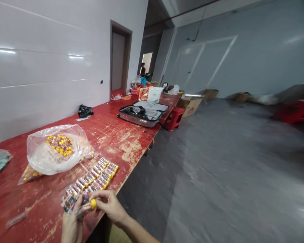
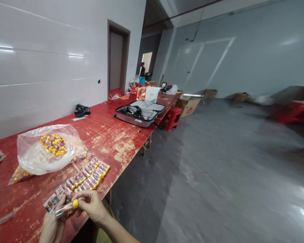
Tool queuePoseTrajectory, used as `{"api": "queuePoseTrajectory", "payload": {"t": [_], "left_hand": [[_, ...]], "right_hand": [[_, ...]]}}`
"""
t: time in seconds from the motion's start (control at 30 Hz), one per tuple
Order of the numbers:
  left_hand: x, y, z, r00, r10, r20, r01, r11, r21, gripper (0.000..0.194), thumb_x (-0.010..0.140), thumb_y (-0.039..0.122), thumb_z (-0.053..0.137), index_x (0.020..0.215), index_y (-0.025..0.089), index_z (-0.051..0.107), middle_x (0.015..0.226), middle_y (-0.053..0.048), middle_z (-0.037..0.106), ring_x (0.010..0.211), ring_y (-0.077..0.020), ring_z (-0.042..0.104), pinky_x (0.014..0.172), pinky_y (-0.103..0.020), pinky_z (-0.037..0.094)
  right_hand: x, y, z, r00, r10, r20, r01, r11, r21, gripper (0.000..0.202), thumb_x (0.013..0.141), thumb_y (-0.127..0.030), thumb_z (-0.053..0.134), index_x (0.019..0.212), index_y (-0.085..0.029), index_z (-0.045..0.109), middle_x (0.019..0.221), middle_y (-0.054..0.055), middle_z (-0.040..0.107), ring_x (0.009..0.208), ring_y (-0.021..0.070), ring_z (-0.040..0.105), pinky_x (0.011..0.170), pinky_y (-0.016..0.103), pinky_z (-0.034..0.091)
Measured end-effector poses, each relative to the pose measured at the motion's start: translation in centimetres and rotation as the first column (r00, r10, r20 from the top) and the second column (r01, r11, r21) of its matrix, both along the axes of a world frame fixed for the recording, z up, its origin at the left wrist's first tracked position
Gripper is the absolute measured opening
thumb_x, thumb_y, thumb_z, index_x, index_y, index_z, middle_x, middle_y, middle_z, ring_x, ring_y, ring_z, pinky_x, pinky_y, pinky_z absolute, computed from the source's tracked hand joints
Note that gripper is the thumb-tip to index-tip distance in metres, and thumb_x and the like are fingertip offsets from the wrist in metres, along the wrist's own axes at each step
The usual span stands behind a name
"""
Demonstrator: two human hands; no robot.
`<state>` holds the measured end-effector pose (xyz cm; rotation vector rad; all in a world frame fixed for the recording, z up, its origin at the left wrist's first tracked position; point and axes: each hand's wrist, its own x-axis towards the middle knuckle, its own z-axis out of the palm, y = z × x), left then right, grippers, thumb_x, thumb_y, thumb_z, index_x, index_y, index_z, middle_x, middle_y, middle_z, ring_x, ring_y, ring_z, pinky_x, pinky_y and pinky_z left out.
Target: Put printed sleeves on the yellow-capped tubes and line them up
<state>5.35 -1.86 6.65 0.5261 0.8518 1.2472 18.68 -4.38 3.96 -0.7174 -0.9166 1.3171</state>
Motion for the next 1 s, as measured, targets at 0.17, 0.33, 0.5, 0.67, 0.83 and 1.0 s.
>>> {"api": "queuePoseTrajectory", "payload": {"t": [0.17,0.33,0.5,0.67,0.83,1.0], "left_hand": [[-0.6,0.2,-0.7,1.0,0.0,-0.03,0.001,1.0,0.009,0.03,0.064,0.006,0.083,0.09,0.012,0.07,0.089,-0.004,0.073,0.076,-0.0159,0.071,0.062,-0.02,0.058],[0.2,-0.3,0.7,0.978,0.208,0.021,-0.208,0.978,0.028,0.03,0.06,0.01,0.087,0.082,0.013,0.067,0.078,0.0,0.069,0.068,-0.0097,0.066,0.062,-0.017,0.053],[0.0,0.8,0.7,0.978,0.209,-0.022,-0.207,0.977,0.058,0.05,0.047,0.02,0.094,0.091,0.015,0.07,0.083,0.0,0.071,0.061,-0.0076,0.061,0.054,-0.016,0.048],[-0.7,0.3,-0.5,0.988,0.157,0.01,-0.157,0.988,0.005,0.053,0.047,0.025,0.094,0.093,0.014,0.069,0.078,0.0,0.07,0.06,-0.0084,0.062,0.054,-0.018,0.047],[-1.2,0.3,-1.7,0.982,0.19,-0.005,-0.189,0.979,0.071,0.056,0.049,0.029,0.094,0.095,0.014,0.067,0.079,-0.001,0.07,0.067,-0.0112,0.065,0.065,-0.023,0.052],[-1.7,1.0,-3.0,0.922,0.387,-0.028,-0.378,0.912,0.157,0.052,0.056,0.038,0.093,0.092,0.017,0.061,0.07,0.004,0.065,0.056,-0.0065,0.058,0.048,-0.017,0.037]], "right_hand": [[0.1,0.0,-0.1,0.999,-0.036,-0.008,0.036,0.999,-0.026,0.042,0.061,-0.05,0.09,0.08,-0.013,0.079,0.07,0.004,0.071,0.059,0.0101,0.065,0.061,0.023,0.057],[-0.1,-1.3,-0.5,0.996,-0.085,0.02,0.086,0.996,-0.027,0.034,0.065,-0.048,0.088,0.08,-0.019,0.079,0.07,0.002,0.071,0.058,0.0102,0.062,0.057,0.023,0.054],[0.4,-1.5,-0.7,0.973,-0.113,0.199,0.089,0.988,0.126,0.014,0.079,-0.037,0.08,0.085,-0.025,0.079,0.115,0.006,0.072,0.108,0.0195,0.066,0.094,0.033,0.054],[0.0,-1.0,-1.2,0.94,-0.153,0.306,0.108,0.981,0.159,0.009,0.085,-0.027,0.073,0.091,-0.027,0.08,0.111,0.005,0.073,0.11,0.0178,0.066,0.098,0.031,0.051],[-0.6,-0.7,-1.7,0.909,-0.182,0.375,0.134,0.979,0.152,0.01,0.084,-0.024,0.072,0.088,-0.025,0.08,0.096,0.004,0.075,0.098,0.0171,0.069,0.093,0.031,0.053],[-1.4,-0.6,-1.9,0.878,-0.262,0.401,0.213,0.964,0.162,0.009,0.085,-0.024,0.07,0.086,-0.023,0.079,0.092,0.004,0.074,0.093,0.0166,0.068,0.09,0.031,0.054]]}}
